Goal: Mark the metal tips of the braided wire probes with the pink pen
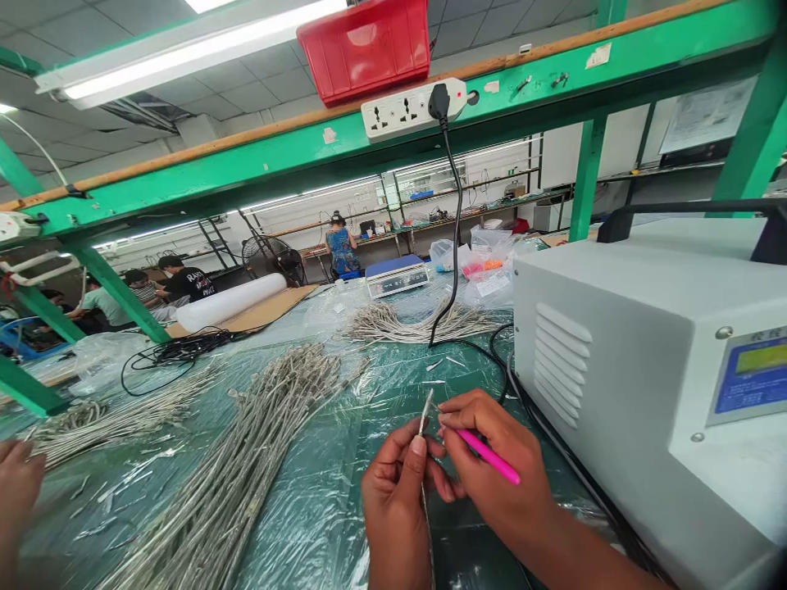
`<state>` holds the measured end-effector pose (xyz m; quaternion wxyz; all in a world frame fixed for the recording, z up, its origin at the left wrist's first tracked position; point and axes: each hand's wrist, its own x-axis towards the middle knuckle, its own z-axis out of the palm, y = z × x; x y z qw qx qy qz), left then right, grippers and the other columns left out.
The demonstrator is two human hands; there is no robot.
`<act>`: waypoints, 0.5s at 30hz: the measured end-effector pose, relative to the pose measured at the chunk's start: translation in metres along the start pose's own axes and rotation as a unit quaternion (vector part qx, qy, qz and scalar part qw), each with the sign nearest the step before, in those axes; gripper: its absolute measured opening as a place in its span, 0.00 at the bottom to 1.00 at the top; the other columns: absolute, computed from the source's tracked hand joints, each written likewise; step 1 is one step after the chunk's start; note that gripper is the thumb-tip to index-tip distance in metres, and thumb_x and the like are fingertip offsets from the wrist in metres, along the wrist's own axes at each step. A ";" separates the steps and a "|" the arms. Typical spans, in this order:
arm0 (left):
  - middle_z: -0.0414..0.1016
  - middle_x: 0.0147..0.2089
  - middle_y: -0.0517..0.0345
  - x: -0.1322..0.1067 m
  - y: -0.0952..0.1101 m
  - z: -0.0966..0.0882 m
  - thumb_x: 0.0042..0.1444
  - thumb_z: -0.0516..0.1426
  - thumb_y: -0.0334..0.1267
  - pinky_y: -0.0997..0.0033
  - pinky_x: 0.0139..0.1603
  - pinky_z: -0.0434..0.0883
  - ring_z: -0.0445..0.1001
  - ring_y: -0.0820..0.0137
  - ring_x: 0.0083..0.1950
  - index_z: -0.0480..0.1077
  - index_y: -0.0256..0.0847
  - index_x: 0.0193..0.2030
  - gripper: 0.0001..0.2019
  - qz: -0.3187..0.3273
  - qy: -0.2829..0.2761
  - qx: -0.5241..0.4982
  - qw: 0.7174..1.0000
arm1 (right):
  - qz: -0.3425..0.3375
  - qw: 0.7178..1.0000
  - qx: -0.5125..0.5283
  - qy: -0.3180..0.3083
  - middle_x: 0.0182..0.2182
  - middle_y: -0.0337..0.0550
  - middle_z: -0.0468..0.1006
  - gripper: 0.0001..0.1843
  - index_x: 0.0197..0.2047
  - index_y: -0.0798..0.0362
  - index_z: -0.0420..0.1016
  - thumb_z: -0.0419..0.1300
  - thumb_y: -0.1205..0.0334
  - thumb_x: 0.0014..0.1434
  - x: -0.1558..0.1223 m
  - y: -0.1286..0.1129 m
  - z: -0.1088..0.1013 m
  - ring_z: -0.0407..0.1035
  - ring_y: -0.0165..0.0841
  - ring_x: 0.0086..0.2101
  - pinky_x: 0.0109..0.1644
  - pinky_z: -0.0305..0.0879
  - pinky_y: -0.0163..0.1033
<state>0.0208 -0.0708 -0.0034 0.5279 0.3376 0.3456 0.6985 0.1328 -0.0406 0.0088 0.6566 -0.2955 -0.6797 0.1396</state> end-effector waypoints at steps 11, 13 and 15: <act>0.70 0.26 0.63 -0.008 0.003 0.017 0.55 0.64 0.39 0.77 0.20 0.68 0.61 0.82 0.16 0.80 0.37 0.39 0.08 0.013 0.014 0.020 1.000 | 0.048 0.997 -0.049 0.034 0.33 0.36 0.73 0.12 0.34 0.49 0.69 0.55 0.77 0.59 0.002 0.006 0.004 0.72 0.28 0.34 0.38 0.68 0.31; 0.68 0.25 0.64 -0.009 0.002 0.018 0.55 0.64 0.41 0.80 0.16 0.63 0.56 0.83 0.15 0.79 0.37 0.38 0.09 0.012 0.032 0.021 0.999 | 0.038 0.997 -0.052 0.042 0.34 0.37 0.73 0.11 0.34 0.49 0.68 0.56 0.76 0.59 0.003 0.008 0.004 0.72 0.29 0.35 0.39 0.69 0.33; 0.66 0.23 0.65 -0.010 0.001 0.017 0.53 0.65 0.42 0.84 0.15 0.55 0.51 0.85 0.15 0.78 0.37 0.38 0.10 0.009 0.057 0.016 0.998 | 0.034 0.997 -0.061 0.044 0.36 0.40 0.74 0.10 0.34 0.50 0.68 0.55 0.75 0.60 0.006 0.012 -0.001 0.73 0.32 0.38 0.40 0.71 0.36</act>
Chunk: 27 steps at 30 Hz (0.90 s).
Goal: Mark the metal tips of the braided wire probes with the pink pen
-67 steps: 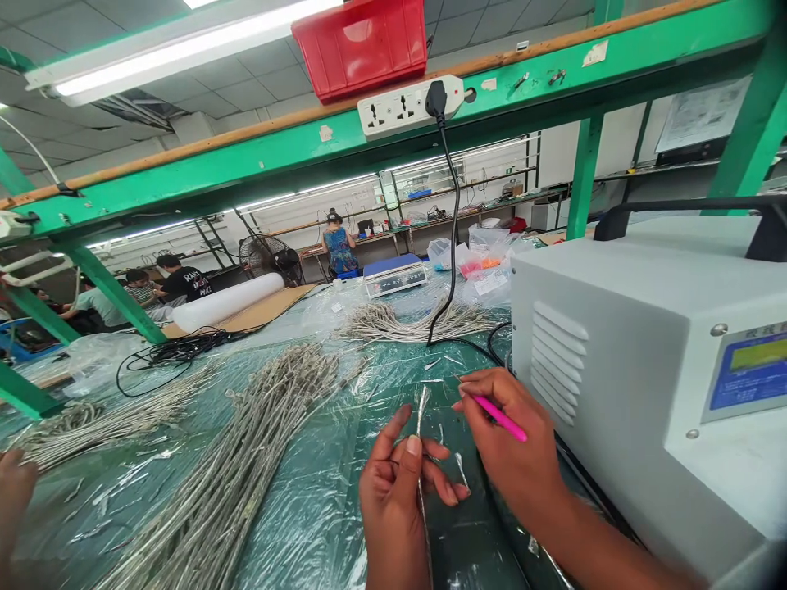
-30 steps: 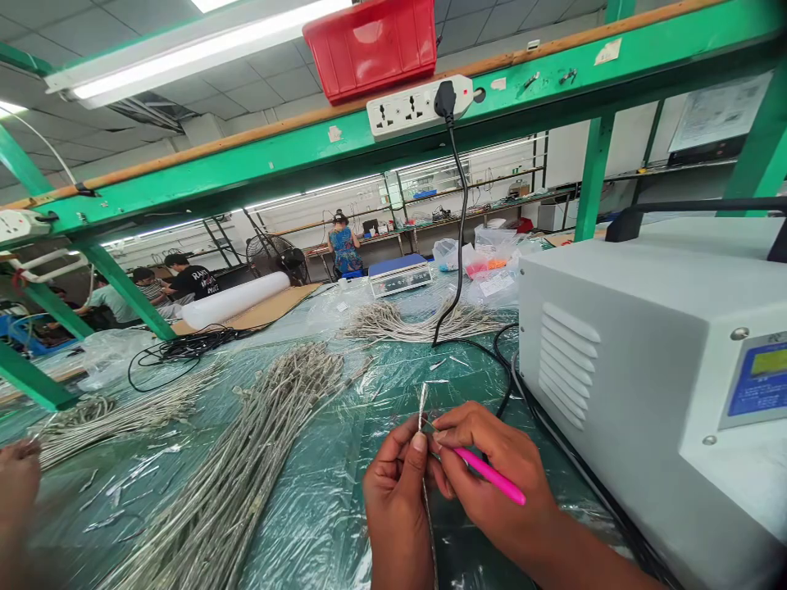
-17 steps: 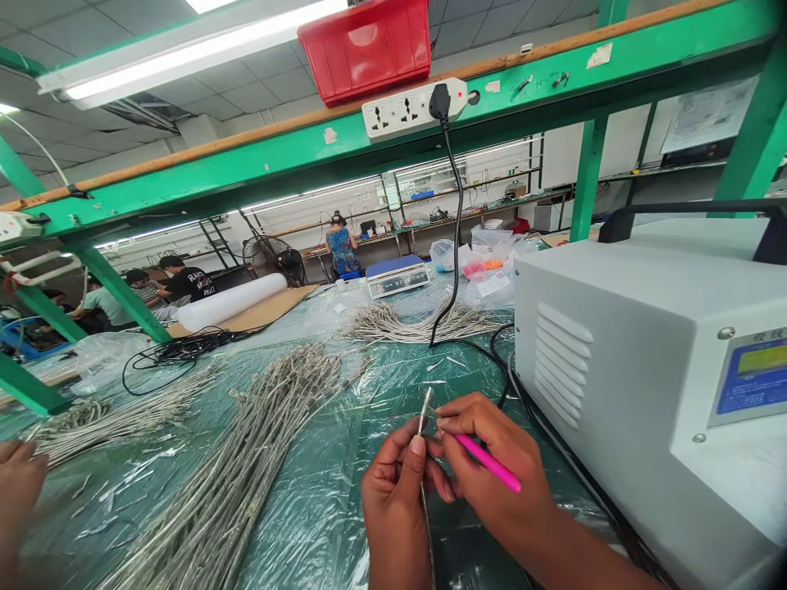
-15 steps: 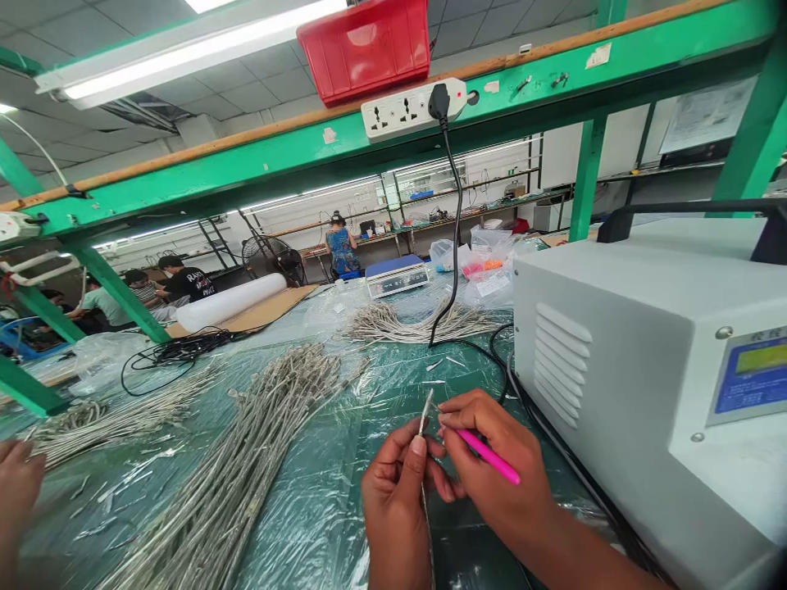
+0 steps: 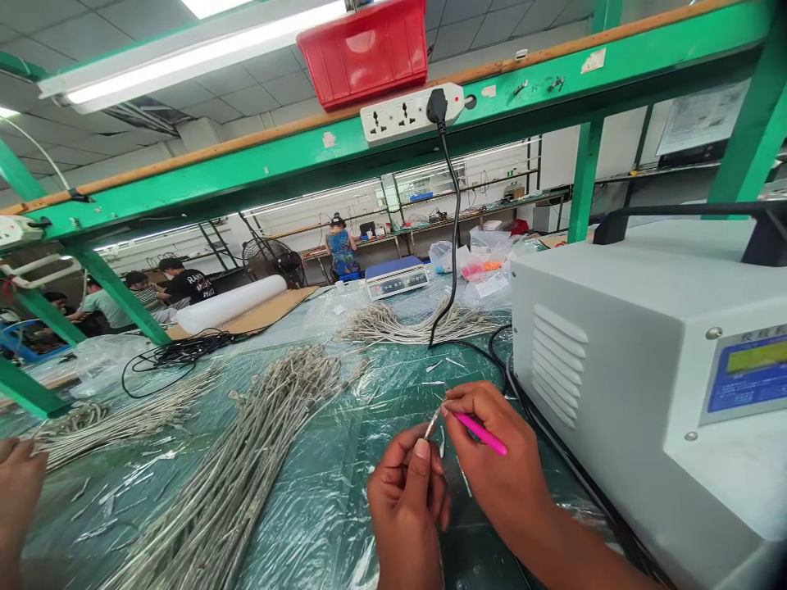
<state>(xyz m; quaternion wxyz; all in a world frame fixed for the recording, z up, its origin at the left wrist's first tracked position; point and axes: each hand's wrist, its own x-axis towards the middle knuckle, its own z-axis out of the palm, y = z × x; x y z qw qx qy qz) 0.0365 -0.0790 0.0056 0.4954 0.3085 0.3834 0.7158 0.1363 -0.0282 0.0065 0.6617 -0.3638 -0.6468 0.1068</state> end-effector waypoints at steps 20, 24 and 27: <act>0.71 0.26 0.61 0.009 -0.002 -0.012 0.53 0.66 0.40 0.82 0.19 0.55 0.54 0.83 0.18 0.78 0.37 0.41 0.11 -0.018 -0.018 -0.062 0.998 | 0.011 0.992 0.125 -0.007 0.30 0.38 0.78 0.08 0.31 0.50 0.73 0.66 0.71 0.57 -0.005 -0.016 -0.002 0.75 0.31 0.33 0.37 0.74 0.34; 0.66 0.22 0.65 0.009 -0.002 -0.012 0.51 0.67 0.39 0.83 0.18 0.56 0.53 0.84 0.17 0.79 0.37 0.40 0.11 -0.023 -0.005 -0.080 0.997 | -0.025 0.992 0.112 -0.045 0.30 0.38 0.80 0.09 0.33 0.49 0.72 0.63 0.74 0.58 -0.010 -0.016 0.002 0.77 0.31 0.33 0.38 0.75 0.35; 0.61 0.17 0.68 0.008 -0.001 -0.011 0.50 0.69 0.40 0.83 0.19 0.57 0.54 0.82 0.18 0.80 0.38 0.41 0.13 -0.031 0.008 -0.076 0.997 | -0.056 0.992 0.099 -0.063 0.33 0.39 0.80 0.09 0.34 0.50 0.71 0.62 0.75 0.59 -0.014 -0.017 0.003 0.77 0.31 0.34 0.39 0.74 0.34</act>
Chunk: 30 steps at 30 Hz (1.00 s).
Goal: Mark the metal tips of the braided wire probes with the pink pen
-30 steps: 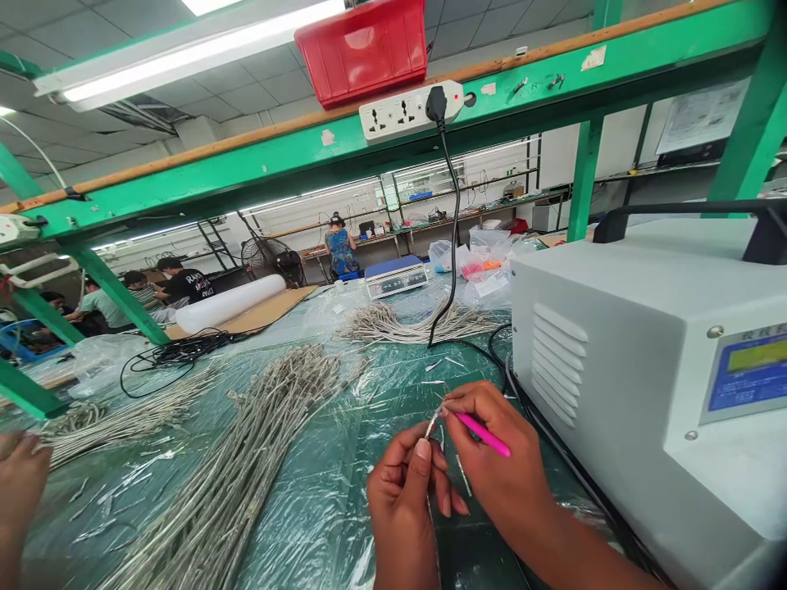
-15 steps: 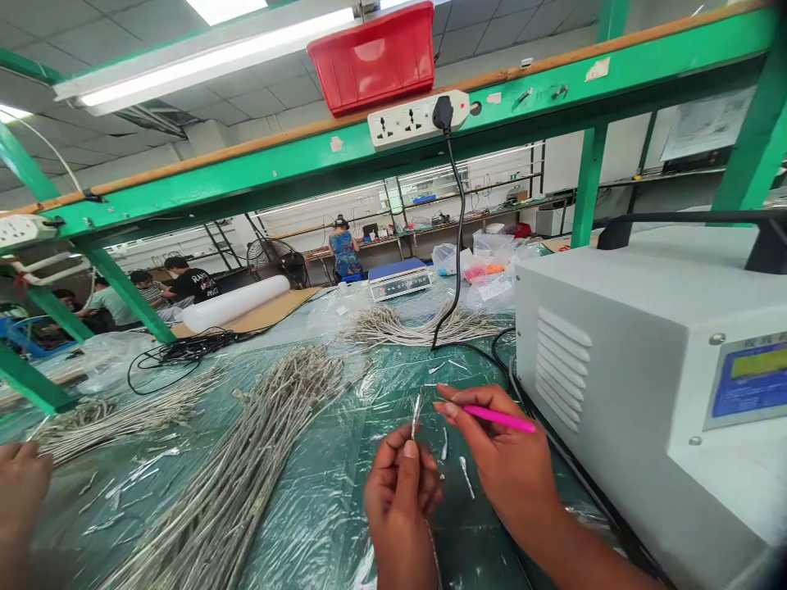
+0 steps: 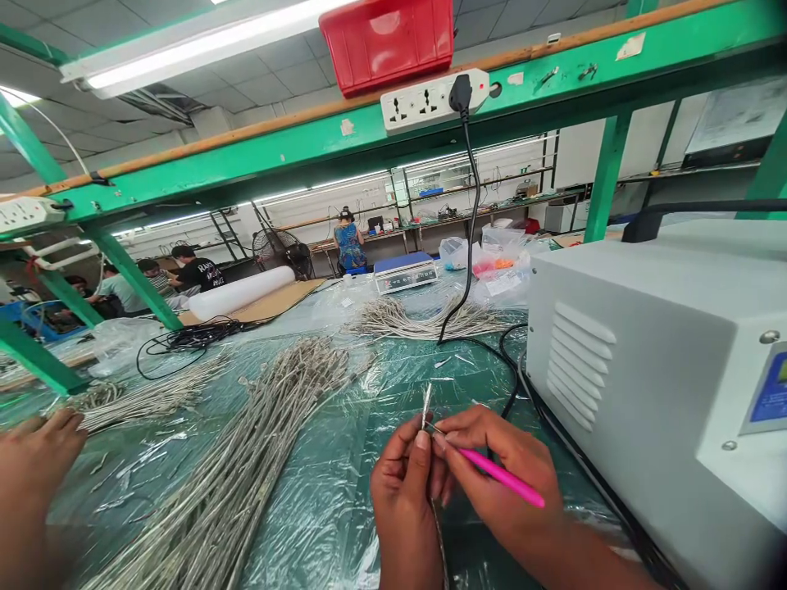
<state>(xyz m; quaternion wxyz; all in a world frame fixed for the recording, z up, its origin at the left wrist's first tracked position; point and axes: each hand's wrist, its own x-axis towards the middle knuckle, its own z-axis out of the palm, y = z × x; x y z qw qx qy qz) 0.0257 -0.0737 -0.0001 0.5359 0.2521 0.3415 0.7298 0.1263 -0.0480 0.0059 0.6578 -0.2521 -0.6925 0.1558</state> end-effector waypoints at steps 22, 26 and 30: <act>0.64 0.16 0.66 -0.001 0.000 0.001 0.46 0.70 0.42 0.81 0.20 0.61 0.59 0.80 0.18 0.79 0.39 0.40 0.15 0.018 0.012 0.030 0.999 | 0.013 1.000 0.005 -0.025 0.34 0.41 0.77 0.10 0.34 0.50 0.67 0.58 0.74 0.63 -0.002 -0.001 0.000 0.75 0.29 0.31 0.33 0.74 0.33; 0.63 0.16 0.67 -0.001 -0.001 -0.001 0.49 0.69 0.42 0.81 0.21 0.61 0.59 0.80 0.18 0.80 0.39 0.40 0.14 0.017 0.000 0.032 0.999 | 0.011 1.000 -0.004 -0.011 0.36 0.41 0.78 0.10 0.35 0.49 0.68 0.60 0.74 0.62 -0.002 0.002 -0.001 0.77 0.32 0.37 0.39 0.74 0.35; 0.64 0.17 0.66 -0.001 -0.002 -0.002 0.50 0.68 0.41 0.82 0.19 0.60 0.58 0.81 0.17 0.80 0.38 0.41 0.13 0.019 -0.008 0.036 0.999 | 0.021 1.000 -0.005 -0.005 0.35 0.39 0.77 0.10 0.36 0.49 0.68 0.60 0.74 0.61 -0.001 0.004 0.000 0.76 0.32 0.38 0.41 0.74 0.35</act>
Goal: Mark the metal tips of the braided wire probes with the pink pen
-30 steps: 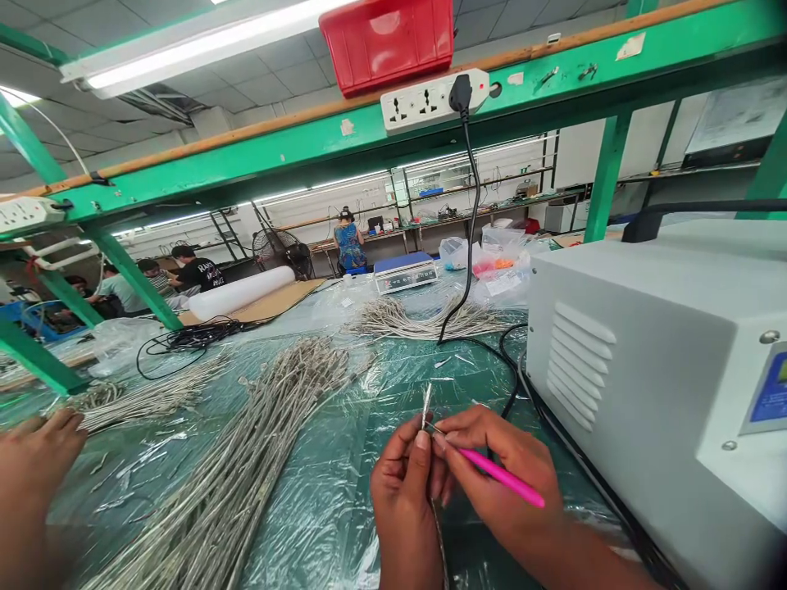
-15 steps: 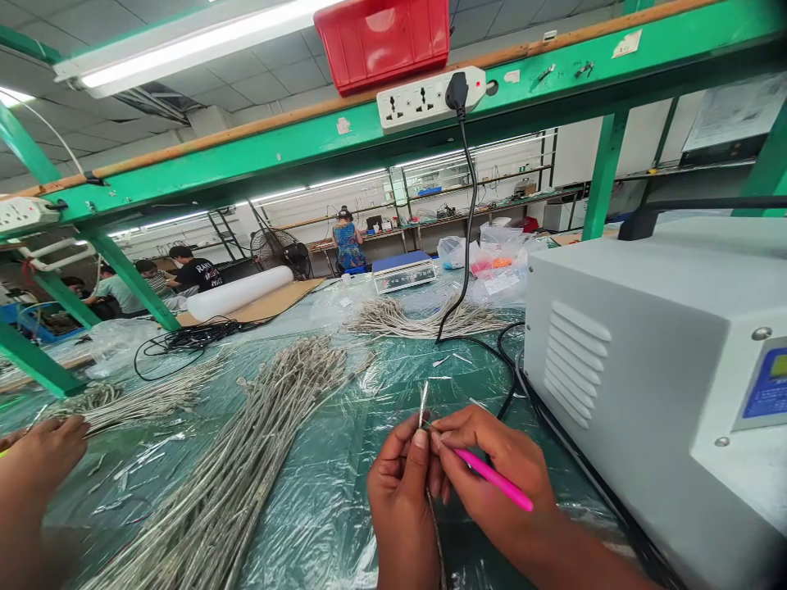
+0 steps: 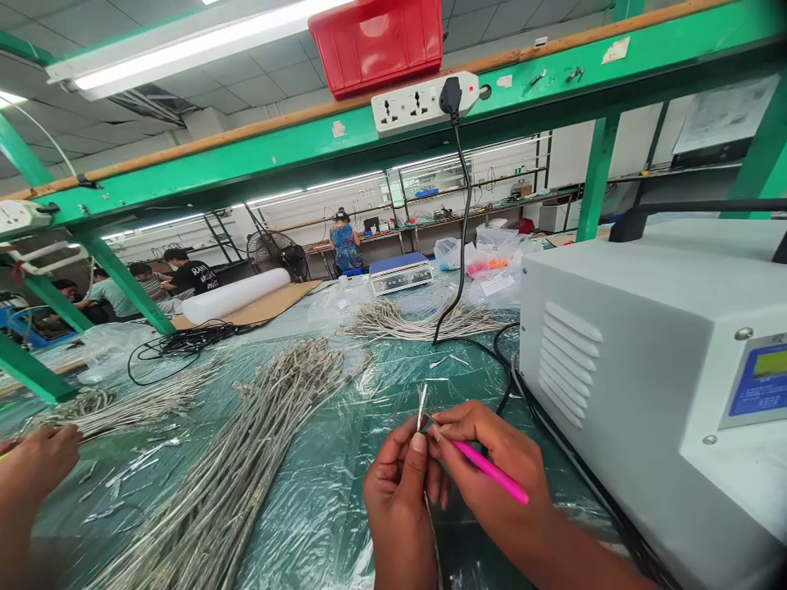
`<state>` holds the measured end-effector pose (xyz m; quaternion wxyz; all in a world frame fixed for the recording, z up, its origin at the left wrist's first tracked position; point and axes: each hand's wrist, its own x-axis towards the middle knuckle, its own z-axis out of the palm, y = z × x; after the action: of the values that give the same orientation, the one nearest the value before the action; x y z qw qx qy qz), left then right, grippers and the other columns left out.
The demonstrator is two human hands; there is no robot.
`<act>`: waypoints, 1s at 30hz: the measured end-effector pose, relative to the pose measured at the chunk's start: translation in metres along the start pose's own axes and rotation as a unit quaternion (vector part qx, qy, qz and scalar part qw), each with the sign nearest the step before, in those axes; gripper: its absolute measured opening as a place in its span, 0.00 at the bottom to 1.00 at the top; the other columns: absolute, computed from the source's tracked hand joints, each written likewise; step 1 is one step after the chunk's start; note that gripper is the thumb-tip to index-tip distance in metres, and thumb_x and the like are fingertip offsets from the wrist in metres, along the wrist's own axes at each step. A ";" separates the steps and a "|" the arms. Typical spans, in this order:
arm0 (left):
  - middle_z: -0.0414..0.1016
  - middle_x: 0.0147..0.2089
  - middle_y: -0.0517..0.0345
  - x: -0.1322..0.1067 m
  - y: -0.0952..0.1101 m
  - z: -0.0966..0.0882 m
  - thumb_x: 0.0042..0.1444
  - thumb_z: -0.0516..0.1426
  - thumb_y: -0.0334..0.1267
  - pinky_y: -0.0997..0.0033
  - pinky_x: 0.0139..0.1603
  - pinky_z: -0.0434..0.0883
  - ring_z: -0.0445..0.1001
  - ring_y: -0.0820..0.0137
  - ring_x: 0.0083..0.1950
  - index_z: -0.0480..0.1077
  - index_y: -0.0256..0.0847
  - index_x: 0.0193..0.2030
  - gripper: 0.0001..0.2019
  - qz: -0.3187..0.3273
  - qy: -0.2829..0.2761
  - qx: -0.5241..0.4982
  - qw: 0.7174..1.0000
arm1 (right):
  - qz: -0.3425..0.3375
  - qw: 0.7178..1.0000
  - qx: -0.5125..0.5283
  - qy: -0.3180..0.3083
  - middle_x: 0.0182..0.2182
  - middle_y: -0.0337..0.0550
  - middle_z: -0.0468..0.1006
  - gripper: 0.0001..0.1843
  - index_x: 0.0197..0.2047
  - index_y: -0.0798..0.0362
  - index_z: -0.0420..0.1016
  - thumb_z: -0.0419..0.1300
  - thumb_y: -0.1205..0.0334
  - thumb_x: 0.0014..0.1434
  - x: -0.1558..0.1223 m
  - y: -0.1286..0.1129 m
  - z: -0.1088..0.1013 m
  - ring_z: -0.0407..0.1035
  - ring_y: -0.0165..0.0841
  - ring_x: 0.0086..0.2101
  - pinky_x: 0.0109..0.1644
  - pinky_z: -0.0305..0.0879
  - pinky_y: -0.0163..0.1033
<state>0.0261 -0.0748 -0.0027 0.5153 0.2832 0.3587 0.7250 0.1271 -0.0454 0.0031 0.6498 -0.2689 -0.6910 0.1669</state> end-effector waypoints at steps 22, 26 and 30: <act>0.64 0.13 0.68 0.001 0.001 -0.001 0.51 0.68 0.43 0.83 0.16 0.59 0.58 0.82 0.14 0.78 0.39 0.39 0.12 -0.005 -0.022 -0.025 0.999 | -0.071 0.997 -0.007 -0.021 0.34 0.40 0.77 0.12 0.35 0.51 0.68 0.60 0.79 0.58 0.002 -0.001 -0.005 0.75 0.29 0.34 0.37 0.71 0.32; 0.65 0.13 0.68 0.000 0.001 0.000 0.49 0.69 0.43 0.82 0.17 0.59 0.58 0.82 0.14 0.78 0.39 0.39 0.13 -0.009 -0.019 -0.027 0.999 | -0.074 0.997 -0.012 -0.035 0.32 0.39 0.77 0.12 0.35 0.51 0.67 0.59 0.79 0.59 0.005 -0.002 -0.005 0.75 0.28 0.34 0.37 0.71 0.32; 0.65 0.13 0.68 0.001 0.002 0.000 0.49 0.69 0.43 0.82 0.17 0.59 0.59 0.82 0.14 0.78 0.39 0.39 0.14 -0.008 -0.015 -0.023 1.000 | -0.078 0.996 -0.006 -0.031 0.32 0.39 0.77 0.12 0.35 0.51 0.67 0.59 0.79 0.59 0.006 -0.004 -0.005 0.75 0.28 0.33 0.37 0.71 0.32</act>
<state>0.0250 -0.0739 -0.0012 0.5328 0.2792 0.3363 0.7246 0.1318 -0.0454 0.0105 0.6378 -0.2128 -0.7304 0.1198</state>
